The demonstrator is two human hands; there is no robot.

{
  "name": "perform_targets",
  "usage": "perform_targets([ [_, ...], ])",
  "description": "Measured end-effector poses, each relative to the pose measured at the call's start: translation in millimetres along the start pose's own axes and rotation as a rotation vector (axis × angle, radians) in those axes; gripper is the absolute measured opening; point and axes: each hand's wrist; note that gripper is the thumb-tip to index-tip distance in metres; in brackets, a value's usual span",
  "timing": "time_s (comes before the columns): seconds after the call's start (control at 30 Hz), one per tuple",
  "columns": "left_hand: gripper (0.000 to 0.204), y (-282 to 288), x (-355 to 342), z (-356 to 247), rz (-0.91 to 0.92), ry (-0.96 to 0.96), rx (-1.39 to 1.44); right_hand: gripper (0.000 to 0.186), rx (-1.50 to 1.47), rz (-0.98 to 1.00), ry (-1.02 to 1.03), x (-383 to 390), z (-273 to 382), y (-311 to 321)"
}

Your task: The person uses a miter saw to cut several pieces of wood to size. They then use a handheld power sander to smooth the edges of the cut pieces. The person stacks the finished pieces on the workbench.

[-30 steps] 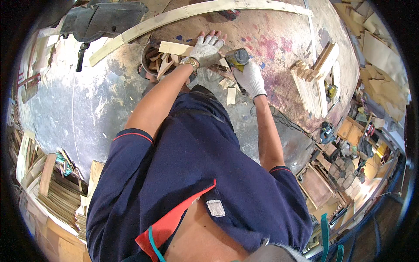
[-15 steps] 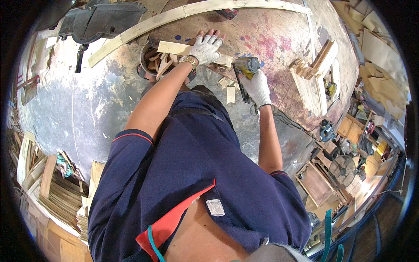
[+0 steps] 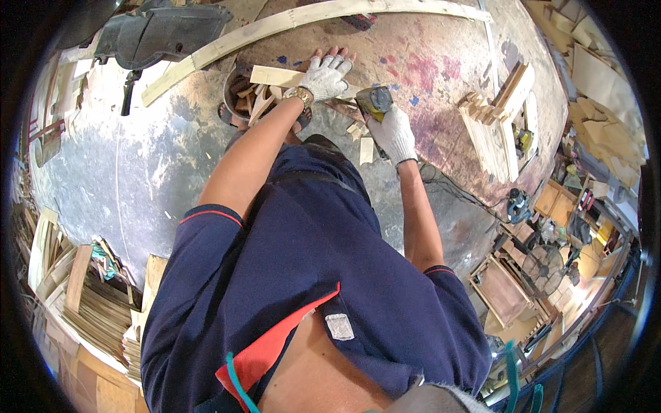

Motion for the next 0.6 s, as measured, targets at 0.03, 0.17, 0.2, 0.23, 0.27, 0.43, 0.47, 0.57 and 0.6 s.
perform_targets([
  [0.03, 0.078, 0, 0, 1, 0.005, 0.000, -0.002, 0.040, -0.012, 0.005, -0.011, -1, 2, 2],
  [0.17, 0.079, 2, 2, -2, 0.016, 0.002, -0.006, 0.040, -0.032, -0.037, 0.028, -1, 0, 6],
  [0.2, 0.079, 1, 1, -2, 0.014, -0.001, -0.008, 0.041, -0.014, -0.021, -0.003, -2, 3, 7],
  [0.23, 0.079, 0, 0, -1, 0.022, 0.002, 0.000, 0.042, 0.004, -0.005, -0.034, -4, 9, 9],
  [0.27, 0.079, 1, -1, 2, 0.026, 0.004, 0.006, 0.043, 0.023, 0.007, -0.063, -5, 13, 12],
  [0.43, 0.077, -6, 0, 1, 0.001, 0.009, -0.007, 0.043, -0.037, -0.053, 0.008, -5, -21, 1],
  [0.47, 0.077, -5, 0, 1, 0.008, 0.011, -0.014, 0.042, -0.063, -0.067, 0.012, -2, -24, 1],
  [0.57, 0.077, -1, 1, 0, 0.032, 0.007, -0.013, 0.044, -0.094, -0.047, 0.016, 5, -26, -1],
  [0.6, 0.077, 1, 1, 0, 0.042, -0.001, 0.003, 0.044, -0.106, -0.050, 0.019, 7, -23, -1],
])
Point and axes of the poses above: each hand's wrist, its own x-axis away from the middle knuckle, its own y-axis out of the back of the hand, z = x × y, and after that the axes turned 14 degrees about z, right-handed
